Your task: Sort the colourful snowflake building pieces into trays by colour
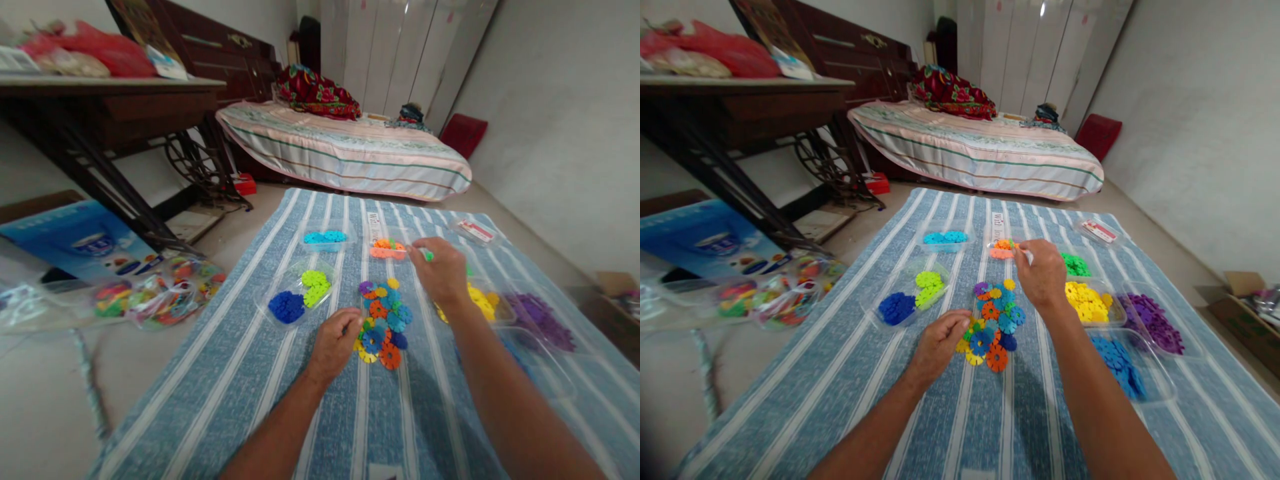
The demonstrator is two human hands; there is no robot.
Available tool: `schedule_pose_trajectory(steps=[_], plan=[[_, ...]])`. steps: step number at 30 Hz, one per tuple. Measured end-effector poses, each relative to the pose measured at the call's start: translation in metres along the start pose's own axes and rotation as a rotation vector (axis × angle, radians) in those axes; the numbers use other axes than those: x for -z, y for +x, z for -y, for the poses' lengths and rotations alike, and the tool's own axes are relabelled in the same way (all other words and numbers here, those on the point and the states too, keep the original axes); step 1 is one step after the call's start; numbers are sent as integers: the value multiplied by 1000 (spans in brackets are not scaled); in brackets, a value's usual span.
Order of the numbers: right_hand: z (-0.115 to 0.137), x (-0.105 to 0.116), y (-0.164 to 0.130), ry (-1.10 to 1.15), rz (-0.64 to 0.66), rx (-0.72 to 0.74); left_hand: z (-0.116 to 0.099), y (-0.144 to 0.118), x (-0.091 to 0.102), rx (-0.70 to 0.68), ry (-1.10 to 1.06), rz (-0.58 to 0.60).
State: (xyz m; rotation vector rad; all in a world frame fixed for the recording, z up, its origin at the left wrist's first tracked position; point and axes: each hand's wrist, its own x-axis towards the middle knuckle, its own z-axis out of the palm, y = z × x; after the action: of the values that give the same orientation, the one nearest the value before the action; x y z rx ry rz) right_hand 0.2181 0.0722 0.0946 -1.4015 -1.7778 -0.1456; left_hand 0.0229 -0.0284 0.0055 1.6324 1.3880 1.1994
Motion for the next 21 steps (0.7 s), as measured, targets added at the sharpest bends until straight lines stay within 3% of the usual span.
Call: schedule_pose_trajectory(steps=[6,13,17,21], plan=[[3,3,-86,3,298,-56,-2,0,1,5,10,11],[12,15,-145,44,437,-8,0,0,0,15,17,0],[10,13,-134,7,414,-2,0,0,0,5,27,6],[7,-1,-64,-163,340,-56,-1,0,1,6,25,16]])
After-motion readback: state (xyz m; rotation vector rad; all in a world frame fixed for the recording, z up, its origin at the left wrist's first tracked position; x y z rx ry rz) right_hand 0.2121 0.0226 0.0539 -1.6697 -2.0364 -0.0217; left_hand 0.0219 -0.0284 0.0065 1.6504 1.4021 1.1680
